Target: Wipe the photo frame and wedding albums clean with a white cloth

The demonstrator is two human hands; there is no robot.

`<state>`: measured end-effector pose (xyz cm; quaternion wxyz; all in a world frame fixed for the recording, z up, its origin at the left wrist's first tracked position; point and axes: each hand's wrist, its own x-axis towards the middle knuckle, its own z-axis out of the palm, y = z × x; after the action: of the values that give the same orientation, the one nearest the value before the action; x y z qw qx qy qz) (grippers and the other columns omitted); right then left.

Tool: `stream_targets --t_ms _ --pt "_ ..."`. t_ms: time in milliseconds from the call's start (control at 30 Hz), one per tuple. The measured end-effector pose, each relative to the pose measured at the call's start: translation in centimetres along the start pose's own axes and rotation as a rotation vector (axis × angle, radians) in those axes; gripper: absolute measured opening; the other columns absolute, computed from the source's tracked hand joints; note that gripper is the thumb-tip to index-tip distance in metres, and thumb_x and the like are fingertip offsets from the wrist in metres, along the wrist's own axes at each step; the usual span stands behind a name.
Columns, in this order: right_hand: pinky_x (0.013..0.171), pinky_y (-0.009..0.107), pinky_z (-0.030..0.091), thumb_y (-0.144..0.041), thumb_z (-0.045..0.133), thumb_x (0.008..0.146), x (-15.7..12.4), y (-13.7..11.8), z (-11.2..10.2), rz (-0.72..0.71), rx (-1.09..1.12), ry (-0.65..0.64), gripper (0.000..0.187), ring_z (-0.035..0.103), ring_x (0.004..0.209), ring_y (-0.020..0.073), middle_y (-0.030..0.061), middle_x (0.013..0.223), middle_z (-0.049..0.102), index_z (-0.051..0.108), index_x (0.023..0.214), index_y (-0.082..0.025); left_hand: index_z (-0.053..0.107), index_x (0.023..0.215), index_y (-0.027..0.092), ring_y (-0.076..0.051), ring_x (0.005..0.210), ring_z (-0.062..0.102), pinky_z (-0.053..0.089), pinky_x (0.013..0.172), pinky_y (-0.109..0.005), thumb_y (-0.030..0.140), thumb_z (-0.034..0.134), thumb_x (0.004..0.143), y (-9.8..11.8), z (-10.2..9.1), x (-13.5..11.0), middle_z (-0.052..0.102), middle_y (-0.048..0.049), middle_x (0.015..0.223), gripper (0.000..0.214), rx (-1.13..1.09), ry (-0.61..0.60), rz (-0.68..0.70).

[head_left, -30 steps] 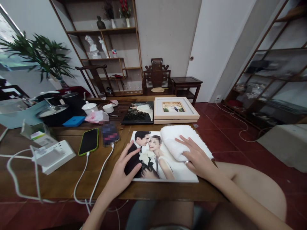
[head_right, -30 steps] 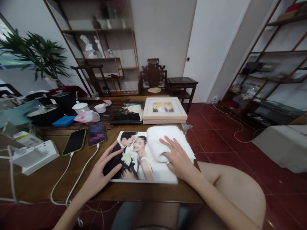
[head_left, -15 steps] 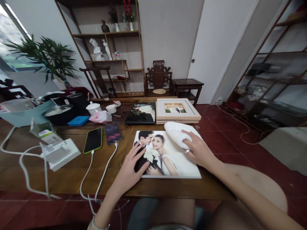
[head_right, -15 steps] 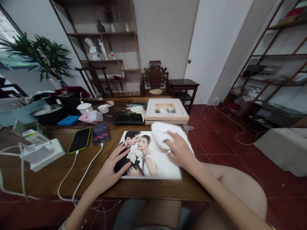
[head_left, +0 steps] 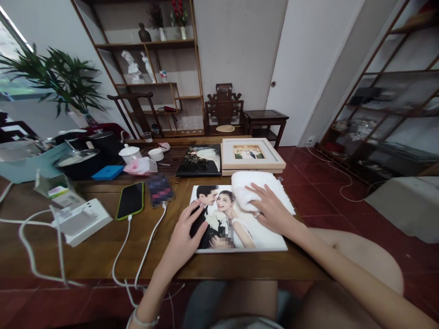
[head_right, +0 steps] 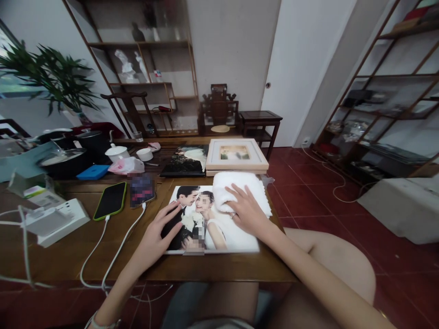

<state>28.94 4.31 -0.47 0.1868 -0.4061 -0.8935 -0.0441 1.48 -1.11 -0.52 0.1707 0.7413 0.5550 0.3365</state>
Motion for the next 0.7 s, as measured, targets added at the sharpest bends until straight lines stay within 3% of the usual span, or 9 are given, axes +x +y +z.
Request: stream_targets --t_ms 100,267,500,700 --pt "0.105 0.057 0.021 -0.004 0.048 0.068 0.1 0.0 0.0 0.001 -0.001 0.003 0.034 0.026 0.133 0.0305 0.0122 0.137 0.044 0.064 0.095 -0.018 0.054 0.122 0.021 -0.022 0.125 0.043 0.032 0.106 -0.040 0.036 0.048 0.086 -0.1 -0.2 0.6 0.049 -0.0082 0.132 0.040 -0.019 0.001 -0.016" --pt "0.105 0.058 0.022 -0.004 0.049 0.068 -0.1 -0.1 -0.2 -0.020 0.017 0.009 0.033 0.027 0.132 0.0294 0.0108 0.136 0.045 0.065 0.094 -0.019 0.045 0.130 0.027 -0.022 0.135 0.027 0.023 0.110 -0.042 0.034 0.045 0.088 0.0 -0.1 0.3 0.035 -0.0046 0.145 0.043 -0.017 -0.064 0.025" --pt "0.104 0.058 0.023 -0.003 0.049 0.066 -1.2 -1.4 -0.5 -0.001 0.016 0.002 0.031 0.028 0.132 0.0307 0.0130 0.136 0.045 0.065 0.088 -0.017 0.060 0.113 0.024 -0.024 0.126 0.040 0.031 0.106 -0.044 0.030 0.051 0.084 0.2 -0.4 0.3 0.049 -0.0077 0.133 0.031 -0.015 -0.020 0.082" --pt "0.105 0.056 0.022 -0.004 0.049 0.065 -1.6 -1.5 -0.5 -0.001 0.006 0.022 0.031 0.028 0.132 0.0300 0.0118 0.137 0.045 0.064 0.088 -0.017 0.041 0.134 0.024 -0.023 0.138 0.019 0.018 0.111 -0.046 0.034 0.045 0.087 -0.5 -0.2 0.1 0.027 -0.0058 0.149 0.048 0.002 -0.102 0.049"
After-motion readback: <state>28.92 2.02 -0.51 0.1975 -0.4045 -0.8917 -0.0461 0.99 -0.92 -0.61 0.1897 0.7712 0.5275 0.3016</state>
